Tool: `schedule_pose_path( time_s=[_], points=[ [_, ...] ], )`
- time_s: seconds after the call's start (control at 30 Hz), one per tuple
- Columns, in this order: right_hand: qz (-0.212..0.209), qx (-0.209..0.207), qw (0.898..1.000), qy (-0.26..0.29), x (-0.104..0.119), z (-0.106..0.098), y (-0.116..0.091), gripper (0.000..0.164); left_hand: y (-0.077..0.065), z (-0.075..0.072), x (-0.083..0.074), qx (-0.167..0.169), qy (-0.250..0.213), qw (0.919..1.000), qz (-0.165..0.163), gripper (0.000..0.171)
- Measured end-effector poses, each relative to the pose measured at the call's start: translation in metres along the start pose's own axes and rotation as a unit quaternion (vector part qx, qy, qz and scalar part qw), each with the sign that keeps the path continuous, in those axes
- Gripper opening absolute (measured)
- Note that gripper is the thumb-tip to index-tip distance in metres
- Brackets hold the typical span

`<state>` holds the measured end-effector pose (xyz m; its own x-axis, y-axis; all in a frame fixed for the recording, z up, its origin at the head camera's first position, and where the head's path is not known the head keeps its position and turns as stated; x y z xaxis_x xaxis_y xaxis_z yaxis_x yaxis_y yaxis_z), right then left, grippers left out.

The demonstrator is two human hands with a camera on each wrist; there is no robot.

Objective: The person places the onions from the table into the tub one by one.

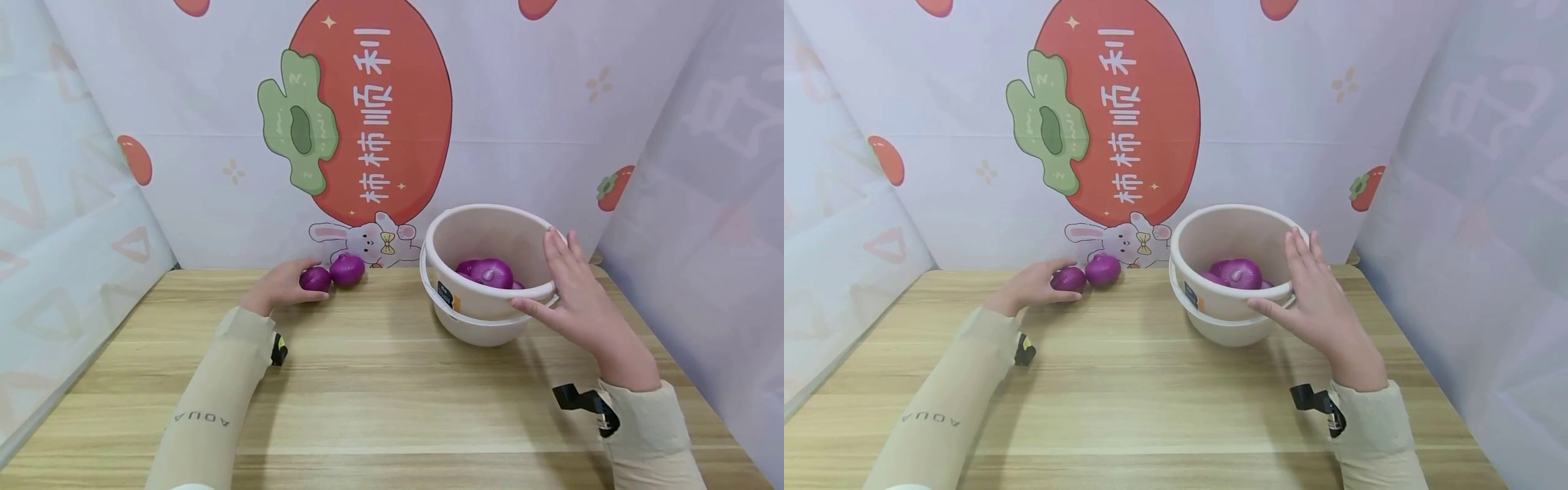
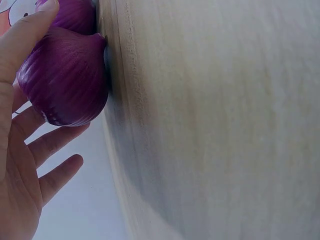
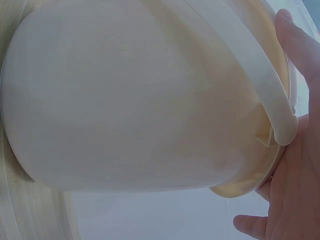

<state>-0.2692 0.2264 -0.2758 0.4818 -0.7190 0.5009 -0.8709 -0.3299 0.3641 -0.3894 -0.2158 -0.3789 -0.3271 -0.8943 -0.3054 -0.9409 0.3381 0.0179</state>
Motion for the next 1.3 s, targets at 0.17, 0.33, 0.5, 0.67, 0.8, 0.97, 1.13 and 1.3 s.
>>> schedule_pose_path(
  time_s=[0.17, 0.33, 0.5, 0.67, 0.8, 0.97, 1.13, 1.3],
  points=[
    [-0.002, 0.000, 1.000, -0.001, 0.001, 0.000, 0.000, 0.110, -0.003, -0.001, 0.000, -0.006, 0.000, 1.0000, 0.005, 0.074],
    [0.002, 0.004, 1.000, -0.003, -0.001, 0.001, 0.000, 0.111, -0.004, -0.002, -0.003, -0.018, 0.005, 0.9995, 0.025, 0.064],
    [0.002, 0.004, 1.000, -0.004, -0.002, 0.001, 0.000, 0.111, -0.004, -0.001, -0.004, -0.021, 0.011, 0.9992, 0.034, 0.062],
    [0.000, 0.004, 1.000, -0.004, -0.002, 0.001, -0.001, 0.111, -0.005, -0.002, -0.006, -0.024, 0.007, 0.9989, 0.040, 0.063],
    [0.000, 0.005, 1.000, -0.004, -0.001, 0.001, 0.000, 0.111, -0.007, -0.003, -0.009, -0.027, 0.007, 0.9988, 0.041, 0.064],
    [0.000, 0.004, 1.000, -0.002, 0.000, 0.000, -0.001, 0.110, -0.008, -0.006, -0.010, -0.028, 0.002, 0.9990, 0.035, 0.064],
    [0.003, 0.006, 1.000, -0.001, -0.001, 0.001, -0.001, 0.111, -0.012, -0.009, -0.011, -0.033, 0.000, 0.9987, 0.038, 0.063],
    [-0.001, 0.000, 1.000, -0.003, 0.000, -0.001, -0.001, 0.110, -0.015, -0.012, -0.010, -0.039, -0.001, 0.9984, 0.039, 0.062]
  ],
)
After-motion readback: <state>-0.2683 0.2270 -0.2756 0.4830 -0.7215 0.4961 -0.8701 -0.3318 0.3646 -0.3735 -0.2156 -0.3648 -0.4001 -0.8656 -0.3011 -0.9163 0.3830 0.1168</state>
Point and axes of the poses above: each hand's wrist, its own y-axis towards the middle knuckle, its own z-axis out of the palm, x = y × z, the point moved 9 cm from there along y, towards the middle knuckle, and after that the axes turned 9 degrees about y, right-handed, at the moved point
